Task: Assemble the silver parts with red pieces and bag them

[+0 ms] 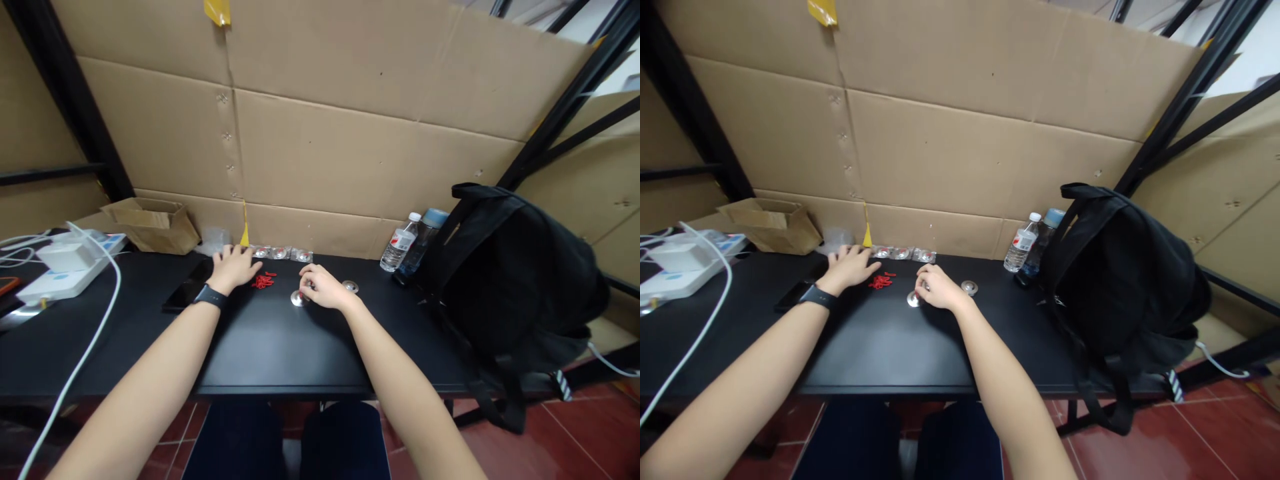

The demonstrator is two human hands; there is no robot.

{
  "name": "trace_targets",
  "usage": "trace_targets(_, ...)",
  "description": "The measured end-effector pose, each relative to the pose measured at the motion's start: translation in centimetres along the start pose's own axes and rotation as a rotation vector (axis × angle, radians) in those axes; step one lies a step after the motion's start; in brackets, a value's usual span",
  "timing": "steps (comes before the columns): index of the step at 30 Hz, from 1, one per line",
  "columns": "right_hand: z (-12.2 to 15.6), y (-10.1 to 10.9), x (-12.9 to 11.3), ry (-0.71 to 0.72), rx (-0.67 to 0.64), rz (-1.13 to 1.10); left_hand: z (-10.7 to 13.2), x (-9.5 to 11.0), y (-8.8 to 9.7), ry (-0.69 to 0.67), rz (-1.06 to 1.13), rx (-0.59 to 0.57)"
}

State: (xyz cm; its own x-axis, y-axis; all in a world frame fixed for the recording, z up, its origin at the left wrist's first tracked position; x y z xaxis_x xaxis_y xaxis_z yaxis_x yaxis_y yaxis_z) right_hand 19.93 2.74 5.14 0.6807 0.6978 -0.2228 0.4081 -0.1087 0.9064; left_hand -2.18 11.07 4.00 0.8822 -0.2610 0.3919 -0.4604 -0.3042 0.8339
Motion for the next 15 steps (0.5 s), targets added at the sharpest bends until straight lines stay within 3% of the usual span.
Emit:
trace_targets(3,0.0,-0.1,-0.2,-0.007,-0.018,-0.006,-0.1,-3.7,0.5,0.202,-0.117,-0.015)
trace_targets(5,-0.1,-0.1,-0.3,-0.004,-0.018,-0.019,0.1,-4.8,0.7,0.292,-0.162,-0.022)
trace_targets(15,0.0,-0.1,-0.4,-0.021,-0.039,-0.024,-0.1,-5.6,1.6,0.443,-0.134,0.094)
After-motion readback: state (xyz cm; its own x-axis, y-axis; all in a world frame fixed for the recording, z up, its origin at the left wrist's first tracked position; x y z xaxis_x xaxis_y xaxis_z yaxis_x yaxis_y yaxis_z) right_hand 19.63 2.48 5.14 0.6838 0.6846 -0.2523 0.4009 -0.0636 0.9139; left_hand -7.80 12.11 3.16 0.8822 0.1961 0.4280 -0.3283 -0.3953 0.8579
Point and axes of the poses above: each hand's wrist, its own z-axis away from the middle knuckle, its own y-axis out of the back of the hand, x = y × z, the point moved 10 cm from there along -z, towards the middle knuckle, and after that the axes turned 11 degrees about z, right-handed, at the moved point
